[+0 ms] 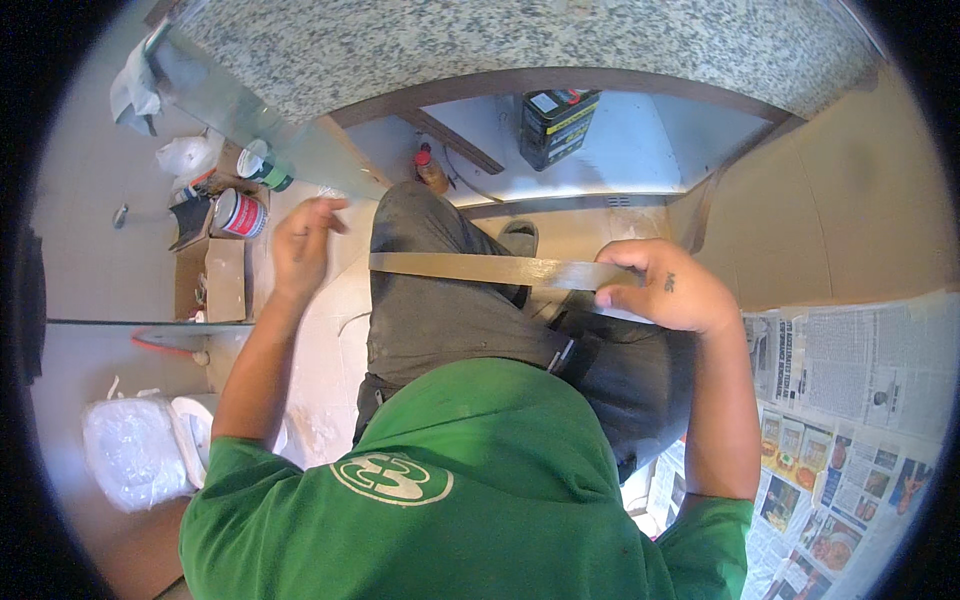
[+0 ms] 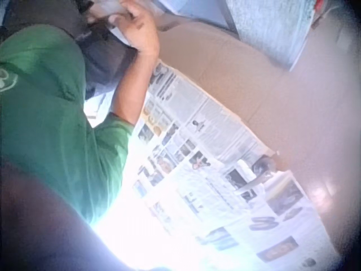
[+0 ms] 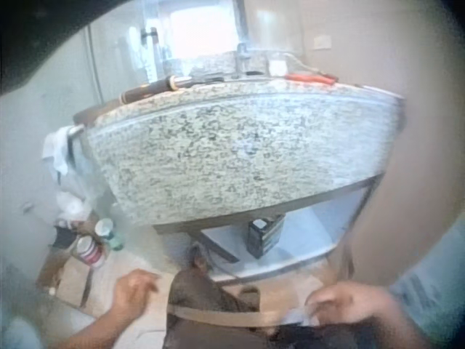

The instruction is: The person installs a flexible trim strip along the bottom edge of a bathroom vanity cabinet. They measure the length, cut the strip with scissors, and use a hammer to tap it into place along the cabinet's perimeter.

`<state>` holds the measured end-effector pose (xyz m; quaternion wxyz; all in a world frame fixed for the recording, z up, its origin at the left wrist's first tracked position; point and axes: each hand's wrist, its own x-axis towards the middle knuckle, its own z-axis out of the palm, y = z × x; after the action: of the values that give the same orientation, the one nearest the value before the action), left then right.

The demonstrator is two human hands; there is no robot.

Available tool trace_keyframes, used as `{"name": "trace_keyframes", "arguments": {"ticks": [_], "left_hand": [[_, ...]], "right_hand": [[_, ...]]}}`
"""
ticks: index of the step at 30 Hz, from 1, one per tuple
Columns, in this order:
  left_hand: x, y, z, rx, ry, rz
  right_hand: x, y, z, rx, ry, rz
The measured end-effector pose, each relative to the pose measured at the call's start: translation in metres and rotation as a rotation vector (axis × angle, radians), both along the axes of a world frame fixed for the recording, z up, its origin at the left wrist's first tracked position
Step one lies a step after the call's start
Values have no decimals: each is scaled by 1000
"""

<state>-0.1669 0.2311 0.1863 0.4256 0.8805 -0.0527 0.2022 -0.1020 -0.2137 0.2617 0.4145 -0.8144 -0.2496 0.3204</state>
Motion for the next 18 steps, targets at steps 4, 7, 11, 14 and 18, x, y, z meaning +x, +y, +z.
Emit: {"name": "trace_keyframes", "arguments": {"ticks": [4,7,11,14,18], "left_hand": [[11,-130,51,244,-95,-472],[11,-170,17,547,-17,-442],[32,-115,-17,557,-147,-376],[27,-36,-33,691,-64,-326],[0,70,-57,811,108,-148]], "right_hand": [[-7,19,2,6,-96,-59],[-13,28,4,-18,-184,-146],[-14,-21,13,38,-155,-301],[-11,-42,20,30,-86,-381],[-2,-51,18,44,-117,-339]]}}
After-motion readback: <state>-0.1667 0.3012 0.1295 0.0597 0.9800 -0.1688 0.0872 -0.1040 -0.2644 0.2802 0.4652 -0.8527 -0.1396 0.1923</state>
